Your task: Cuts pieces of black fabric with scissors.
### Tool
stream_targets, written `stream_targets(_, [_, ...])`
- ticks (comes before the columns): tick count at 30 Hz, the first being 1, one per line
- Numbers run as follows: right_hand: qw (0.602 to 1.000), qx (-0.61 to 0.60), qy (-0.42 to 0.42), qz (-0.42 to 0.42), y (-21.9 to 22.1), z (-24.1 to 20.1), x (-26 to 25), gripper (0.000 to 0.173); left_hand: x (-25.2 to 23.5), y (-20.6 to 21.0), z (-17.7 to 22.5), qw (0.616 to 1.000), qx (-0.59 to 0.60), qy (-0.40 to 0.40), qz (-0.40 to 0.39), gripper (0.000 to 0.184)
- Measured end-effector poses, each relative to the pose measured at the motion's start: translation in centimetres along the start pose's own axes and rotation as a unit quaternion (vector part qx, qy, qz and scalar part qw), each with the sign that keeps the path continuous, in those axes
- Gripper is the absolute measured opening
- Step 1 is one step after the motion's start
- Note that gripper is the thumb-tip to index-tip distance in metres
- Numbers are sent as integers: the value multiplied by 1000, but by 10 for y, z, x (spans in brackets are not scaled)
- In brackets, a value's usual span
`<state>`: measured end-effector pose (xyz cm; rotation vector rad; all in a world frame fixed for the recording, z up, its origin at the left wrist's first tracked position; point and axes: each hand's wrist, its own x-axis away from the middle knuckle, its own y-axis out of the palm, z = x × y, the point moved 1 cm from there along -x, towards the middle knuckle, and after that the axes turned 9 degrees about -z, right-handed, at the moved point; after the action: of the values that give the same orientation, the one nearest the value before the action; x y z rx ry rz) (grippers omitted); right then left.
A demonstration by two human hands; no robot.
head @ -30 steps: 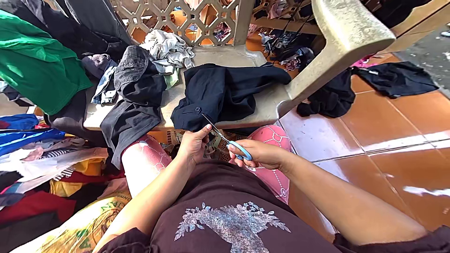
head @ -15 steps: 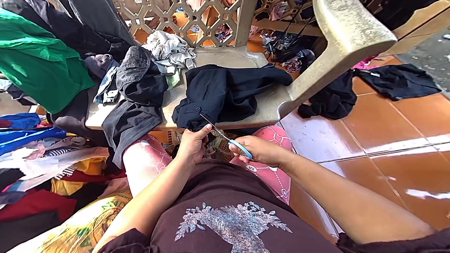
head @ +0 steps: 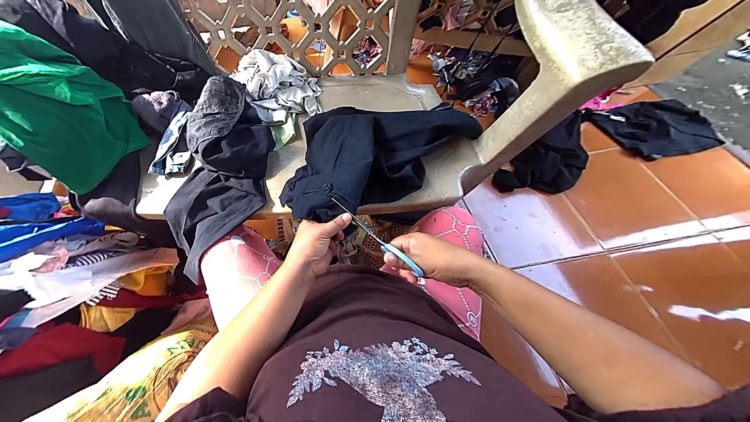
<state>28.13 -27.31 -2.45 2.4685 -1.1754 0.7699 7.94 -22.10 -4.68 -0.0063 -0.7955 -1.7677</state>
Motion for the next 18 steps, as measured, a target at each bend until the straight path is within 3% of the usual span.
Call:
stream_targets(13, [1000, 8, -23, -9, -1, 0, -4, 26, 2, -6, 4, 999, -15, -2, -44, 21])
stream_targets(18, [1000, 10, -13, 1, 2, 7, -7, 23, 4, -18, 13, 993, -60, -60, -79, 11])
